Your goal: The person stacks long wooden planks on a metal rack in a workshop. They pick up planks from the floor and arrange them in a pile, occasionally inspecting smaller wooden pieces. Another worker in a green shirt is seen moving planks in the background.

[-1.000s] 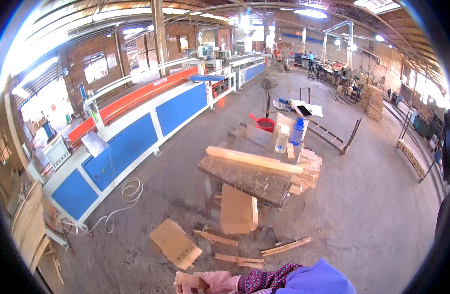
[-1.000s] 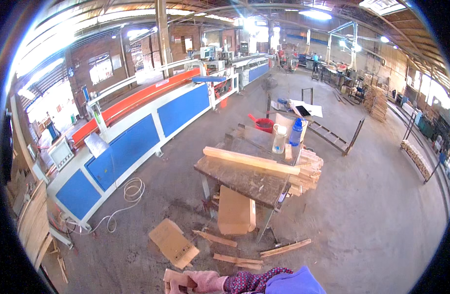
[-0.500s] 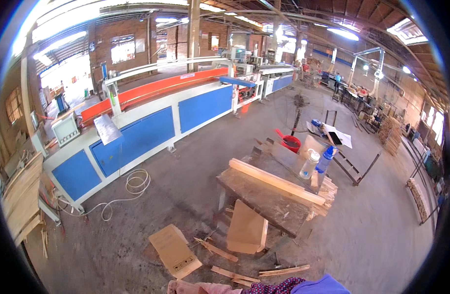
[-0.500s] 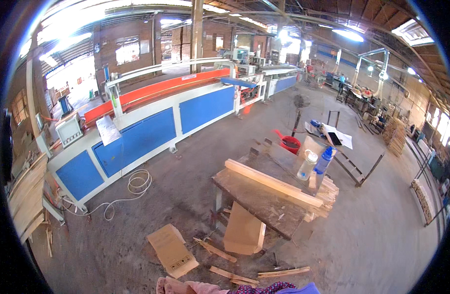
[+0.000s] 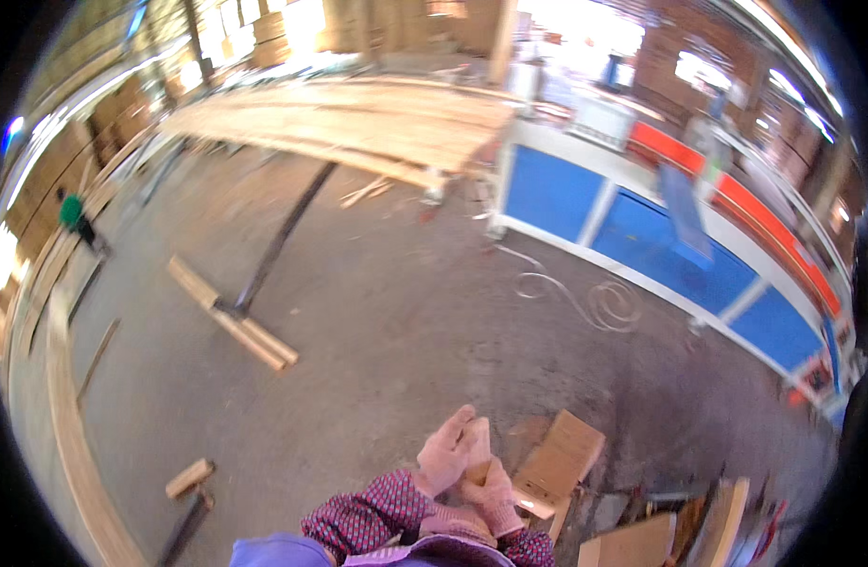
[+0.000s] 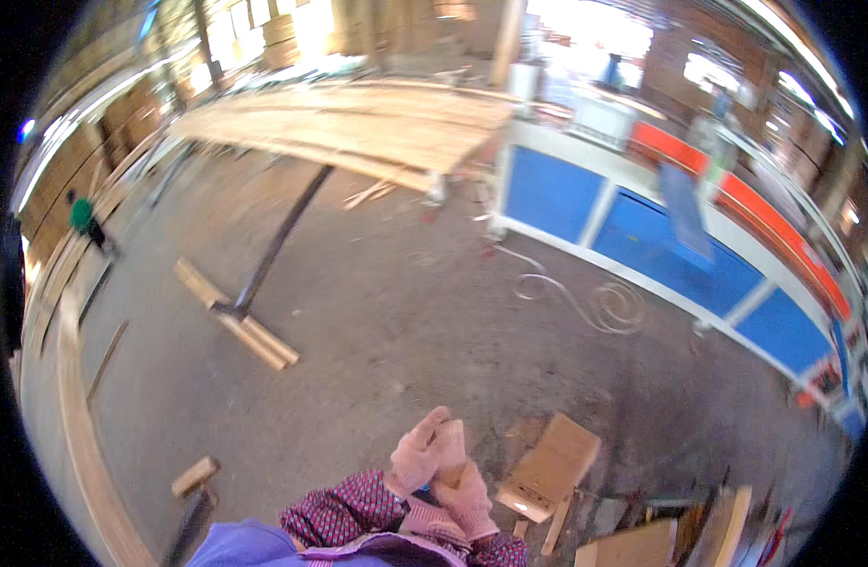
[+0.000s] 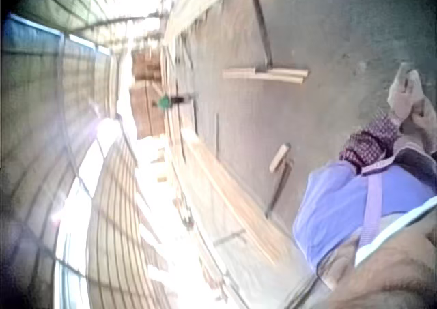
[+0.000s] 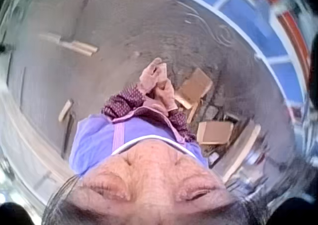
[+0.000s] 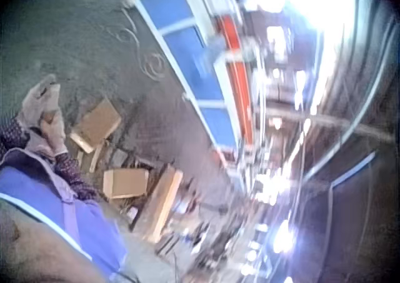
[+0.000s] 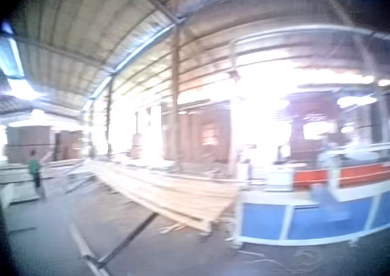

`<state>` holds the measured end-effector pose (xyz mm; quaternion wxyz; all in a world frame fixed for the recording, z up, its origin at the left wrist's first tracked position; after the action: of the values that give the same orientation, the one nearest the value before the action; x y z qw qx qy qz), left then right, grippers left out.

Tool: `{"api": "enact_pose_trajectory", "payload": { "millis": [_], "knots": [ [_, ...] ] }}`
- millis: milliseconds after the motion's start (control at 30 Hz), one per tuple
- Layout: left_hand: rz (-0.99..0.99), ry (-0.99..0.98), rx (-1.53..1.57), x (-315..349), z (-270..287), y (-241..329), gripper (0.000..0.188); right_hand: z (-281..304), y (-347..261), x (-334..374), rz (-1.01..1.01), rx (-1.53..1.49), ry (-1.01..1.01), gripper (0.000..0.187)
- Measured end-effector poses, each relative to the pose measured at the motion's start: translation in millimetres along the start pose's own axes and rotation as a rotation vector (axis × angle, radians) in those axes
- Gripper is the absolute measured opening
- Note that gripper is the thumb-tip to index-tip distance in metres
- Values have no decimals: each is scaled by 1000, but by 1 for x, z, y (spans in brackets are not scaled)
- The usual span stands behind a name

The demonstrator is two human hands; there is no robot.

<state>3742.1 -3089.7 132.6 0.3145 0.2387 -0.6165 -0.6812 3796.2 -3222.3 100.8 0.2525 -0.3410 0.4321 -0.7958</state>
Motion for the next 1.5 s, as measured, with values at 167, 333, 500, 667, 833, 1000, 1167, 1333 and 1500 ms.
{"api": "enact_pose_trajectory", "payload": {
  "millis": [167, 333, 500, 667, 833, 1000, 1167, 1333, 1500],
  "knots": [
    [-22, 306, 371, -33, 135, -18, 47, -98, -99, -78, 169, 82, -324, 66],
    [-114, 723, 732, -20, 227, 25, 48, -175, -192, -107, 393, 98, -505, 68],
    [-41, 735, 801, -13, 291, 16, 43, -260, -218, -129, 556, 4, -715, 64],
    [-135, 968, 827, -21, 367, 18, 43, -353, -271, -137, -486, -965, -1082, 62],
    [-314, 1092, 845, -8, 458, 20, 46, -448, -313, -143, -453, -800, -1215, 65],
    [-379, 1229, 728, 18, 521, 21, 45, -523, -362, -143, 603, -194, -1251, 66],
    [-375, 1381, 516, 59, 615, 10, 42, -646, -378, -103, 10, -446, -1583, 52],
    [-413, 1405, 237, 95, 727, 8, 42, -767, -433, -64, 146, -378, -1634, 51],
    [-403, 1300, 315, 106, 844, 12, 41, -837, -497, -42, -139, -577, -1507, 58]
  ]
}}
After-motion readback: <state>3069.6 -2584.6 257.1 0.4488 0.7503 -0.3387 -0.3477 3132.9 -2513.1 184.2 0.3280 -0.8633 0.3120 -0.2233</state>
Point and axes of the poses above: each hand's wrist, its own x-axis away from the middle knuckle, its own z-axis out of the back of the hand, y = z × x, the point moved 7 cm from there along -x, towards the middle knuckle, and after that the axes turned 3 degrees about -y, right-handed, at the moved point
